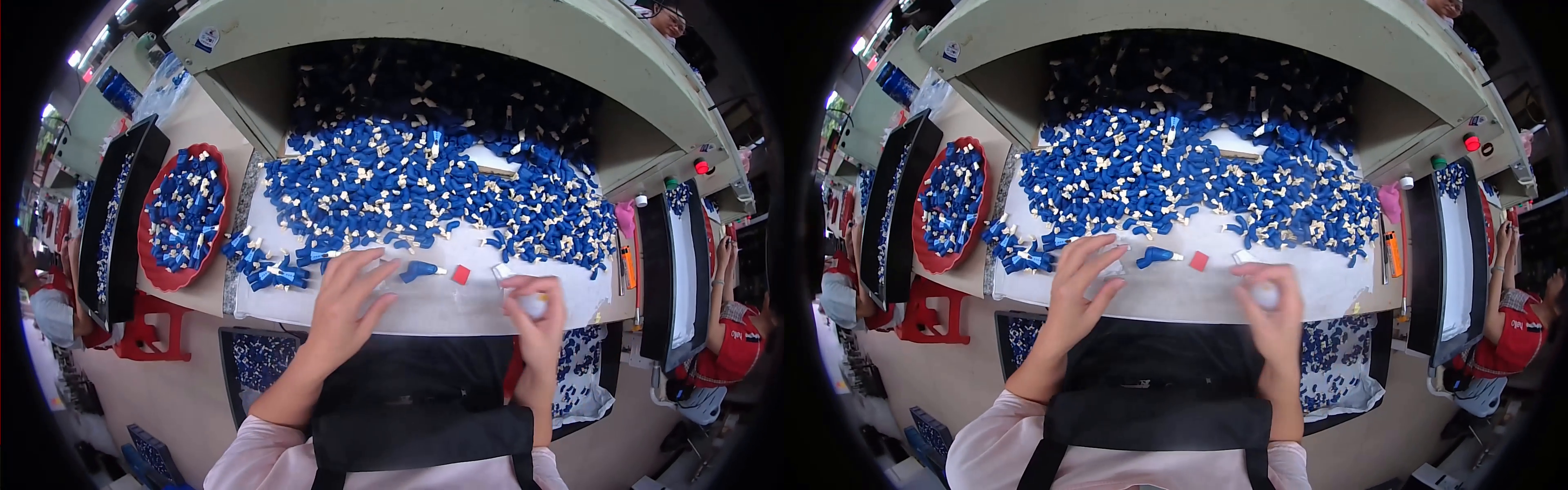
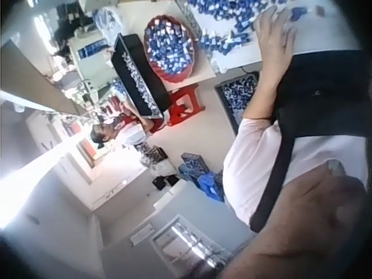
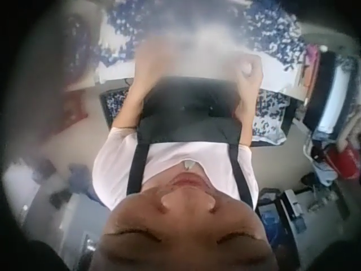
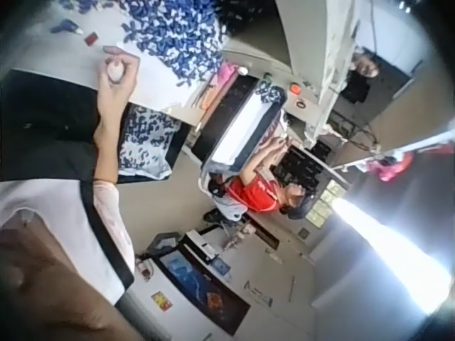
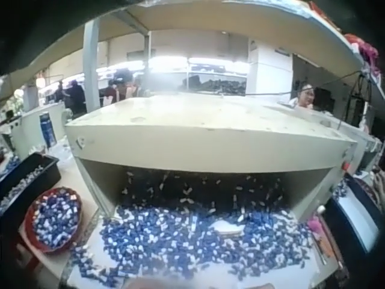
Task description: The person assembles miniature figurines by applying glue from a squeeze bottle onto small figurine components and attaching the pieces together by hand.
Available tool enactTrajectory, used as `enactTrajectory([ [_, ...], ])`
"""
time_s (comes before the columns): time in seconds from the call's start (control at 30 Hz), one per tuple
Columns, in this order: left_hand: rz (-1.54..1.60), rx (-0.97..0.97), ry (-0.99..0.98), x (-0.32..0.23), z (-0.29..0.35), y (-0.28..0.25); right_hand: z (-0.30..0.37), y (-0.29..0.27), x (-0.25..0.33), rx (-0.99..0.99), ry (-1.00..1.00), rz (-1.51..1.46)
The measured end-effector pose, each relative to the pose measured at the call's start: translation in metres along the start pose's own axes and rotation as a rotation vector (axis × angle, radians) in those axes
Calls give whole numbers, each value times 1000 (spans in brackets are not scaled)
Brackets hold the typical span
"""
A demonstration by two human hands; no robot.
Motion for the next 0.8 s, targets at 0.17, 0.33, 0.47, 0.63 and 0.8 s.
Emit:
enactTrajectory([
  [0.17,-151,17,74,-18,-8,31,-4,42,-2,-11,-244,372],
  [0.33,-239,-31,117,-12,-5,45,3,35,2,25,-251,538],
  [0.47,-104,-82,66,-14,-9,37,1,19,1,-73,-191,552],
  [0.63,-26,-22,24,-3,10,31,1,46,14,100,-335,415],
  [0.8,43,-28,-15,-3,3,33,0,37,2,123,-325,570],
])
Point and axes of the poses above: each hand's wrist, its own z-axis away from the middle knuckle, its own y-axis out of the palm, x = y × z, the point moved 7 cm from there along -z, towards the middle knuckle, and after that the axes turned 8 degrees about -x, right-handed, at the moved point
